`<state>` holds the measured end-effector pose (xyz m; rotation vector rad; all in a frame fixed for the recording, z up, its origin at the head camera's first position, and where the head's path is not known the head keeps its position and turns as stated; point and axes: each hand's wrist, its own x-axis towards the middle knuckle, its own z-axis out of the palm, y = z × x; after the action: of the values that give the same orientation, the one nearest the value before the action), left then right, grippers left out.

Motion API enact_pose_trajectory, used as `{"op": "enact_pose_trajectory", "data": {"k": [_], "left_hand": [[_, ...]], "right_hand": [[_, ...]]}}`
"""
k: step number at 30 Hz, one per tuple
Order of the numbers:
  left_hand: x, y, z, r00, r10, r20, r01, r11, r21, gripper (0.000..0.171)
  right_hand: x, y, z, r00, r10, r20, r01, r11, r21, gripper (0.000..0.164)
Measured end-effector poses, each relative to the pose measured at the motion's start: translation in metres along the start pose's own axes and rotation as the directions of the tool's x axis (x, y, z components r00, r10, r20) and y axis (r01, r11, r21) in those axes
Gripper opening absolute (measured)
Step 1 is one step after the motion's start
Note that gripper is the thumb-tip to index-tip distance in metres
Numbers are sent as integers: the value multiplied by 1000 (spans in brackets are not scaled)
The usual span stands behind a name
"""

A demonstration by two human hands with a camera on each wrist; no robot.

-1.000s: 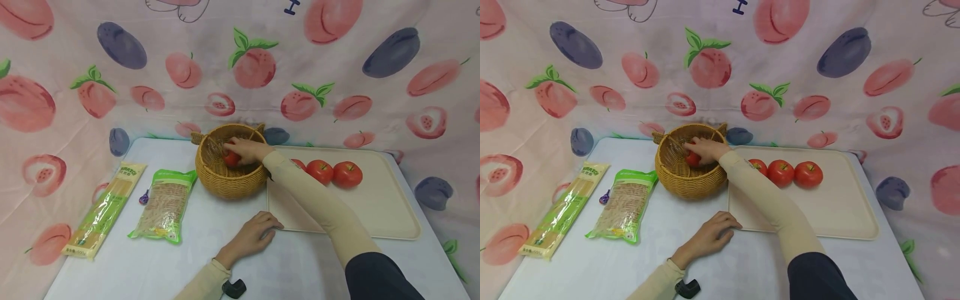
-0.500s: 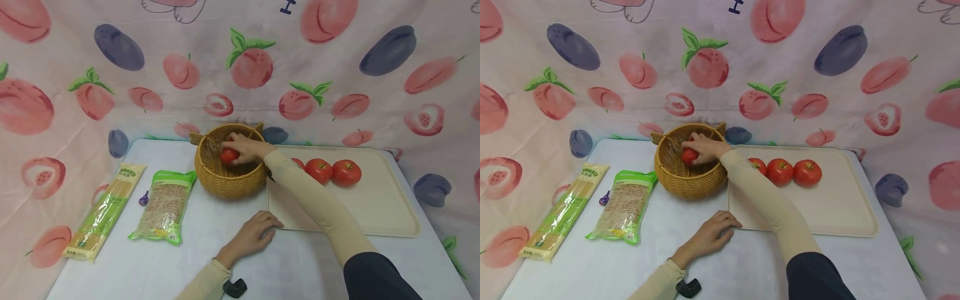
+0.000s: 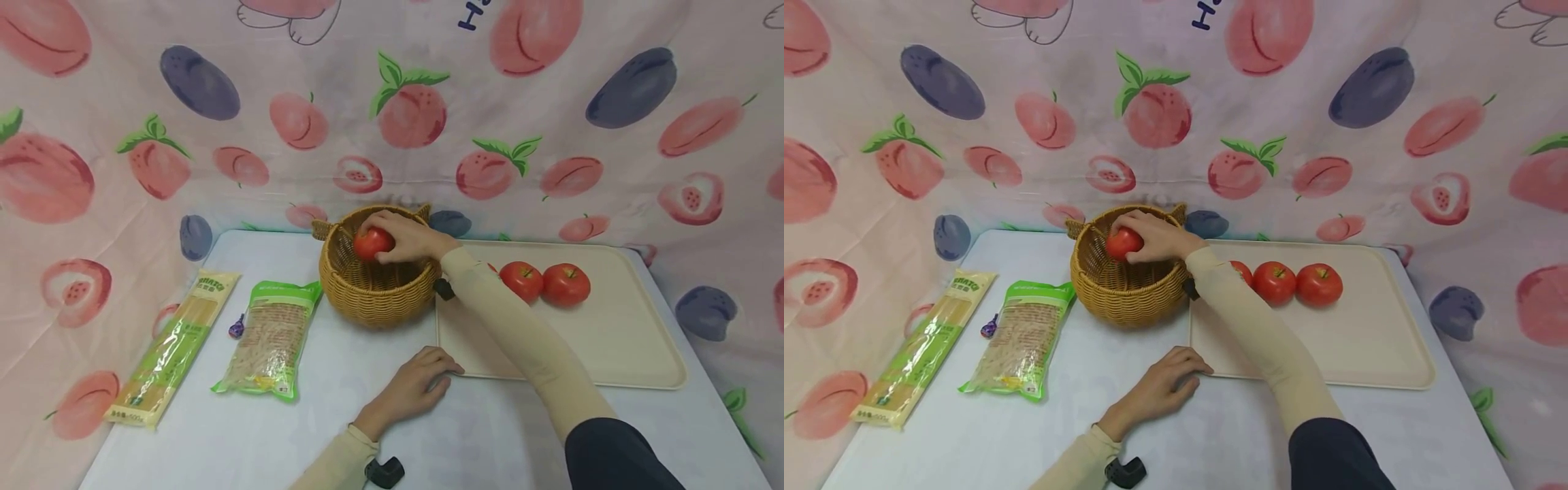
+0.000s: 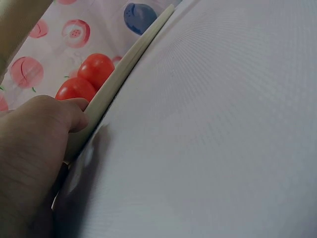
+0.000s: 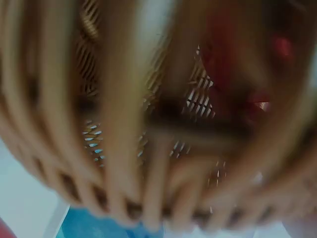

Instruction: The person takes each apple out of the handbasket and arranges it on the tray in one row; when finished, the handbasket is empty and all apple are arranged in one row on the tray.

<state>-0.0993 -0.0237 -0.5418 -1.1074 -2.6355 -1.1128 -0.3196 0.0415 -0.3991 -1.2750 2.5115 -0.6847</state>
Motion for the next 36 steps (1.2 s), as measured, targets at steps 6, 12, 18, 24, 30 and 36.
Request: {"op": "enact_pose_trajectory", "data": {"k": [6, 12, 18, 24, 30, 36], "left_hand": [[0, 1, 0, 1000, 2, -5, -2, 1000, -13, 25], [0, 1, -2, 1000, -17, 6, 17, 1000, -19, 25], [1, 2, -3, 999, -30, 15, 30, 999, -37, 24], [1, 2, 0, 1000, -14, 10, 14, 1000, -25, 25], [2, 4, -3, 1000, -19, 1, 19, 999, -29, 24], [2, 6, -3, 1000, -11, 7, 11, 1000, -24, 25]], "right_hand": [[-12, 0, -8, 997, 41, -73, -38, 999, 33, 48], [-21, 3, -12, 989, 77, -129, -62, 991, 115, 49], [-31, 2, -16, 981, 57, -187, -25, 985, 171, 48], [-46, 4, -15, 959, 30, -281, 25, 981, 190, 48], [-62, 7, -18, 918, 0, -398, 88, 975, 202, 50], [-87, -7, -26, 894, 46, -446, 87, 958, 274, 49]]}}
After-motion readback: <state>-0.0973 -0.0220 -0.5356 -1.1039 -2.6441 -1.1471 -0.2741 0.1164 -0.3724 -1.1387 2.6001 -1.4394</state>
